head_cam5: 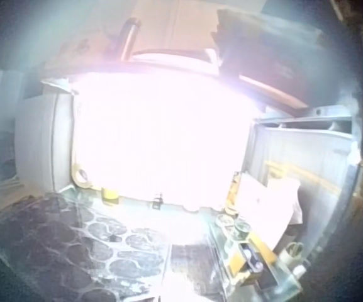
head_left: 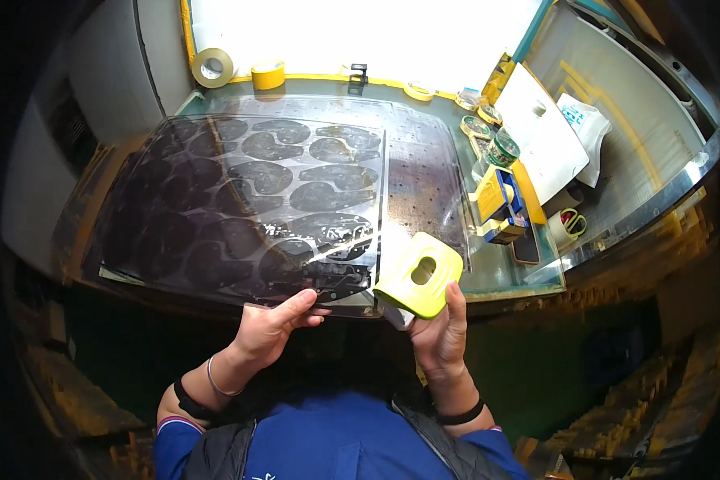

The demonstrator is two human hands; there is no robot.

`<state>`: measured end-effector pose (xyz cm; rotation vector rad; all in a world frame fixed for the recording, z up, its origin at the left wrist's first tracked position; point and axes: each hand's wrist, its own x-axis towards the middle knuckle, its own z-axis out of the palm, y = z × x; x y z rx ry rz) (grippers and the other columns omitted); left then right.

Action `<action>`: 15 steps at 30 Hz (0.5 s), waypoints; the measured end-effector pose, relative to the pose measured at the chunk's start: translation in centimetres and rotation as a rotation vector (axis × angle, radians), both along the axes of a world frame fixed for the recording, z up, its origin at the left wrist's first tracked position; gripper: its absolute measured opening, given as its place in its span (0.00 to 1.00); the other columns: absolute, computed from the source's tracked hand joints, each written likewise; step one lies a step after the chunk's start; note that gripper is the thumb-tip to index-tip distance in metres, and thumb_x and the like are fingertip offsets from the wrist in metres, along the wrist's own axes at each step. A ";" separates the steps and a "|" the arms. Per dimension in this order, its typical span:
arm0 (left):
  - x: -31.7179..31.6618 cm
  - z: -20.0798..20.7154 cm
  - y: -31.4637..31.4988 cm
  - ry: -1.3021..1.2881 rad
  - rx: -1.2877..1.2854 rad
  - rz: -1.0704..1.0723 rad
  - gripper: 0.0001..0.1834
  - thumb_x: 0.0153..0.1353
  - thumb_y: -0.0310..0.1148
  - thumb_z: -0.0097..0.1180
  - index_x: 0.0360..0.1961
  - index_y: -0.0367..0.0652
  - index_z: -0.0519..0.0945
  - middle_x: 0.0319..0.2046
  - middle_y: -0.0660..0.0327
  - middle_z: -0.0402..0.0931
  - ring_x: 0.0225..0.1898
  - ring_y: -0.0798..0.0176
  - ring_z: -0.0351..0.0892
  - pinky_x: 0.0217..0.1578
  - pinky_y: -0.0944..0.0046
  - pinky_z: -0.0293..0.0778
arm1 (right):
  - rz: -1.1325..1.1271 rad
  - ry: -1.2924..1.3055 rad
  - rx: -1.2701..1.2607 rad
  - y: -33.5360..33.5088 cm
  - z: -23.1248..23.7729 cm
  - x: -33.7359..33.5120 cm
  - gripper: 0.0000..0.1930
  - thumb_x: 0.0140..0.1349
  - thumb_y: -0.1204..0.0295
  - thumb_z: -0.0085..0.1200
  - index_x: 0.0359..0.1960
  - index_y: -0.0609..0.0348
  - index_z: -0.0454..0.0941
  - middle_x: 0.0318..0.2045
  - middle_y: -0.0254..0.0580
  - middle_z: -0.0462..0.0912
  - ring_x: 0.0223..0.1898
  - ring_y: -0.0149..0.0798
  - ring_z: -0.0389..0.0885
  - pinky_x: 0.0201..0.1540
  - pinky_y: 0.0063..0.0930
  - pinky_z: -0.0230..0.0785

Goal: Cleaning and inspecting a large plastic film sheet using a handheld squeegee tool on a backlit table.

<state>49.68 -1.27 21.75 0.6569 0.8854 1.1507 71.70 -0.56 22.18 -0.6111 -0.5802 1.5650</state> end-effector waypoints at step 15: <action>0.4 -0.3 0.0 -0.032 0.017 0.012 0.09 0.55 0.26 0.53 0.38 0.37 0.75 0.33 0.58 0.76 0.34 0.62 0.78 0.31 0.70 0.76 | 0.046 0.055 -0.044 0.3 -0.3 -0.4 0.31 0.56 0.55 0.46 0.57 0.60 0.54 0.52 0.47 0.66 0.52 0.44 0.68 0.51 0.40 0.66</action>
